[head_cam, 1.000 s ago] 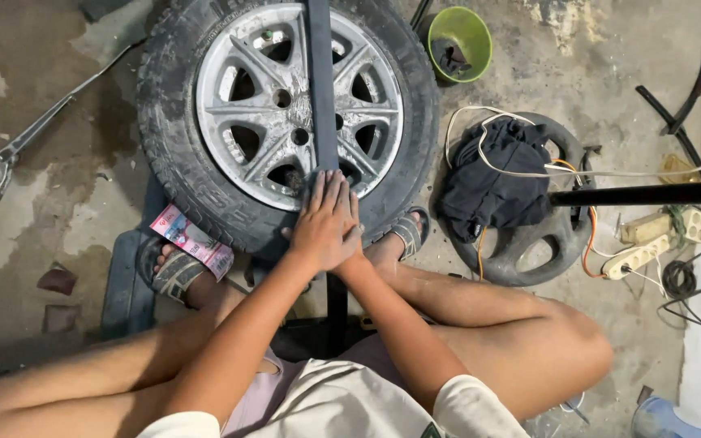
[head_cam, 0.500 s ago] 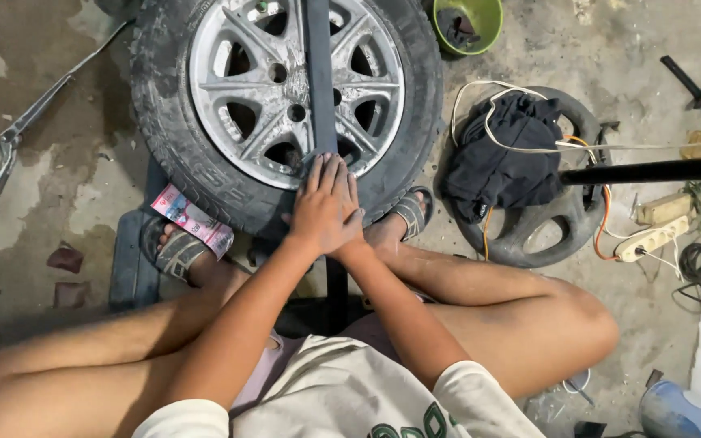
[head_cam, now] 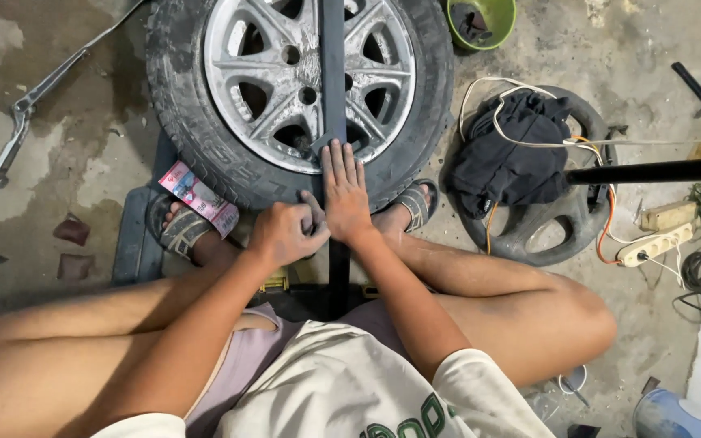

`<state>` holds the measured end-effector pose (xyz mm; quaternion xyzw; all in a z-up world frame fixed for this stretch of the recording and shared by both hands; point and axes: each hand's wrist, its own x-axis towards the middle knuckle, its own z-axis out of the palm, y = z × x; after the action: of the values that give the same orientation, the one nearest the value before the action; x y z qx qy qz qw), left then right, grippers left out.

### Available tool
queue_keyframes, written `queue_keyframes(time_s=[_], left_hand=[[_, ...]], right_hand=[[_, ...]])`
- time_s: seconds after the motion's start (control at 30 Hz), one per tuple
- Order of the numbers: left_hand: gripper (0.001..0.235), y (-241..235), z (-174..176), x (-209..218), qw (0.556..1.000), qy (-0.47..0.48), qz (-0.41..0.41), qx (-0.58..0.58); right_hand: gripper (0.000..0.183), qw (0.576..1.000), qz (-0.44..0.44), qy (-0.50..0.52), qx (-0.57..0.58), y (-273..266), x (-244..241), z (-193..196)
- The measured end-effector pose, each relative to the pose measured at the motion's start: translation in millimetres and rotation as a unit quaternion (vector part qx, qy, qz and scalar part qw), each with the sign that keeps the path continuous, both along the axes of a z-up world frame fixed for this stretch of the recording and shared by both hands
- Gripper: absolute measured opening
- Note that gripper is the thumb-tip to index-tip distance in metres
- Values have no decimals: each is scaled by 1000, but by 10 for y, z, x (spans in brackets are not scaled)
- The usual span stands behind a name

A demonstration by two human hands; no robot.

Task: The person manually sands the surface of a car wheel rim with sandpaper to prepare it for finishing.

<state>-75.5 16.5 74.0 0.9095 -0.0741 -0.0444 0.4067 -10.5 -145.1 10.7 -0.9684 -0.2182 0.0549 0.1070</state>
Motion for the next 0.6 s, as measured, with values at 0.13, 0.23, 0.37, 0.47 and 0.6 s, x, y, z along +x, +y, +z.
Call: queue_keyframes(time_s=[0.13,0.23,0.37,0.47,0.6], left_hand=[[55,-127,-480,-317,987,151,-49,38],[46,-408,-950,-467,945,308,-109,-21],[30,-564,-1526,-612,946,307,-101,16],[28,-578,-1375,-501,941,289,-132,114],[47,-754,-2781,-394,856,375,-234,269]], right_hand=[[89,999,9,52,8,-38,-30,144],[85,999,16,29,25,-10,-21,224],[87,999,15,3,33,-35,-99,211],[87,999,17,-19,45,-46,-156,242],[87,999,30,-12,39,-16,34,322]])
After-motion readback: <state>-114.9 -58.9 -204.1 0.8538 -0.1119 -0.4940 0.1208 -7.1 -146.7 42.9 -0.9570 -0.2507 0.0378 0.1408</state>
